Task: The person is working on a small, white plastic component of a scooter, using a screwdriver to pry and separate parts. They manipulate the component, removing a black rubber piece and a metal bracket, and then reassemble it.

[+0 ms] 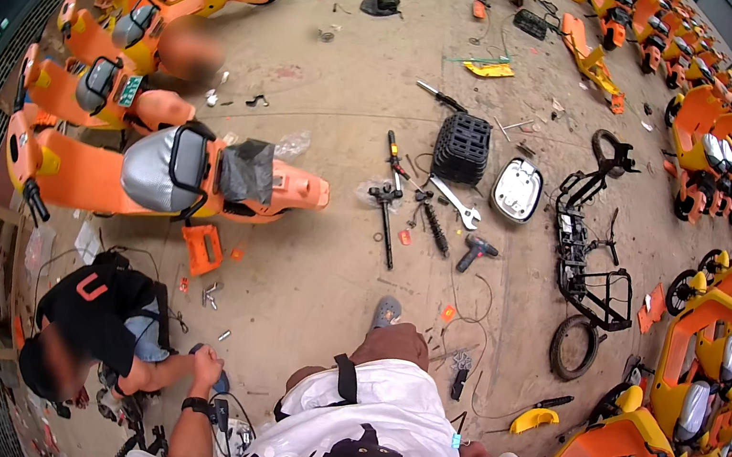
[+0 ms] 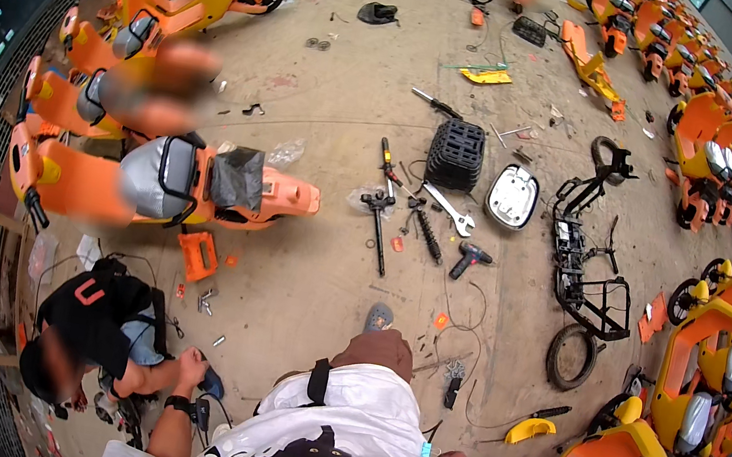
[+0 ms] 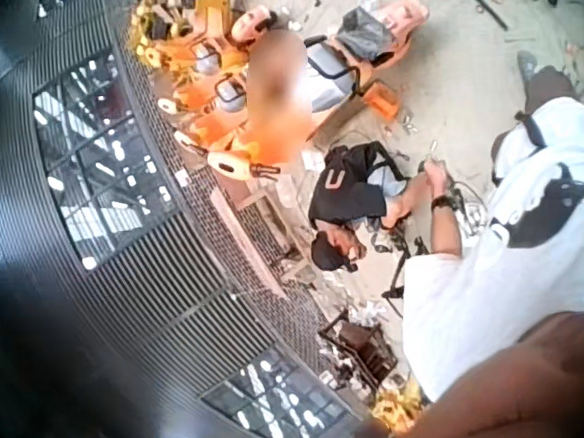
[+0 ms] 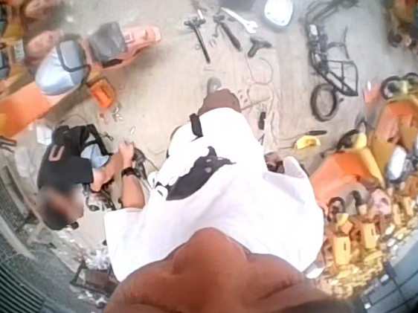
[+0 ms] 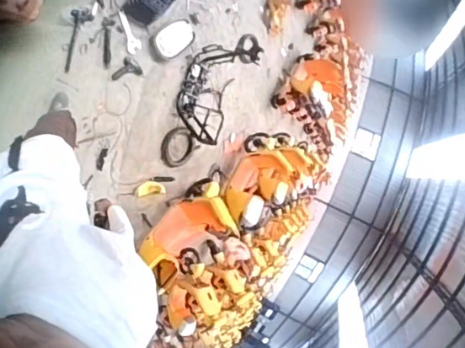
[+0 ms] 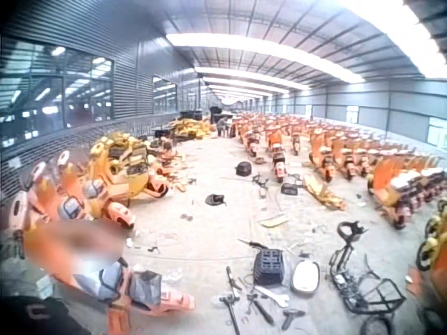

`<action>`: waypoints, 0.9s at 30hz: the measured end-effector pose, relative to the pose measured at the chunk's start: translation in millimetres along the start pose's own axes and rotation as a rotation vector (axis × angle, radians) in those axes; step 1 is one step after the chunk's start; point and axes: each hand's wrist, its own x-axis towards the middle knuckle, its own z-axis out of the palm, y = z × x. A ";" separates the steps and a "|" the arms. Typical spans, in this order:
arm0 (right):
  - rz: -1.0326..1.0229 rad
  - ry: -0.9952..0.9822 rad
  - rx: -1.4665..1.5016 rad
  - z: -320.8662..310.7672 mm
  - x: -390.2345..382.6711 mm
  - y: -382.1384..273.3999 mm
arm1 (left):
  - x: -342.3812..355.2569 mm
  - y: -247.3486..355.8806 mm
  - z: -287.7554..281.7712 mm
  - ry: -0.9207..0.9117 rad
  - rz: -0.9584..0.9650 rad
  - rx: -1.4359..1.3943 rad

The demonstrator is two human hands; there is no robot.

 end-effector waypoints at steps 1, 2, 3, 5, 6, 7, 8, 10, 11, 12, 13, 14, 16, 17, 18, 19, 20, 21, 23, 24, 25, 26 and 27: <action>-0.138 -0.026 -0.103 -6.5 16.9 -12.5 | 16.1 23.6 9.5 -0.065 -0.031 -0.041; -0.253 -0.001 -0.209 -14.0 29.9 -19.6 | 33.1 83.3 30.3 -0.162 -0.044 -0.086; -0.374 0.033 -0.311 -29.6 47.7 -31.9 | 40.4 123.2 38.6 -0.231 -0.079 -0.130; -0.212 0.044 0.584 -67.1 82.5 -61.0 | 66.8 139.1 59.3 -0.273 0.221 0.016; -0.115 0.230 0.859 -107.8 71.3 -118.2 | 82.4 153.0 61.4 -0.285 0.325 0.114; -0.131 0.259 0.843 -144.6 77.4 -135.0 | 94.7 170.4 75.6 -0.332 0.435 0.186; -0.227 0.449 0.820 -161.7 101.8 -135.6 | 104.4 186.7 90.8 -0.398 0.405 0.135; -0.531 0.779 0.692 -206.7 113.3 -166.6 | 129.0 214.0 99.6 -0.502 0.341 0.074; -0.452 0.656 0.885 -232.3 103.6 -191.3 | 140.9 222.3 96.8 -0.537 0.305 0.128; -0.372 0.525 1.066 -263.7 79.2 -220.0 | 152.1 226.2 93.3 -0.568 0.265 0.177; -0.283 0.404 1.238 -289.5 56.7 -238.3 | 164.8 230.6 95.4 -0.609 0.233 0.218; -0.217 0.380 1.206 -302.6 46.5 -245.3 | 180.7 232.9 100.8 -0.643 0.228 0.238; -0.155 0.463 1.209 -282.7 54.5 -235.8 | 217.4 235.3 108.2 -0.714 0.225 0.286; -0.131 0.509 1.209 -269.7 59.2 -232.1 | 236.2 245.3 114.2 -0.731 0.133 0.259; -0.051 0.503 1.200 -254.6 57.8 -228.5 | 251.2 254.7 117.4 -0.740 0.036 0.233; 0.039 0.496 1.190 -230.2 50.5 -222.4 | 265.8 263.2 119.6 -0.754 -0.064 0.211; 0.151 0.500 1.220 -199.9 42.6 -215.8 | 282.3 276.4 124.6 -0.750 -0.024 0.214; 0.290 0.440 1.285 -169.0 36.7 -208.6 | 300.1 286.7 131.7 -0.745 0.027 0.195; 0.369 0.279 1.292 -131.2 15.4 -211.2 | 339.2 293.1 148.2 -0.711 0.123 0.150; 0.377 0.248 1.221 -120.9 4.4 -218.1 | 353.2 305.1 156.4 -0.707 0.181 0.145; 0.390 0.205 1.152 -109.9 -9.4 -226.1 | 367.7 318.2 162.7 -0.705 0.233 0.149; 0.426 0.200 1.233 -102.0 -19.1 -236.5 | 381.7 334.8 167.9 -0.704 0.295 0.159; 0.448 0.199 1.315 -106.3 -23.1 -252.1 | 395.8 350.4 173.5 -0.709 0.304 0.184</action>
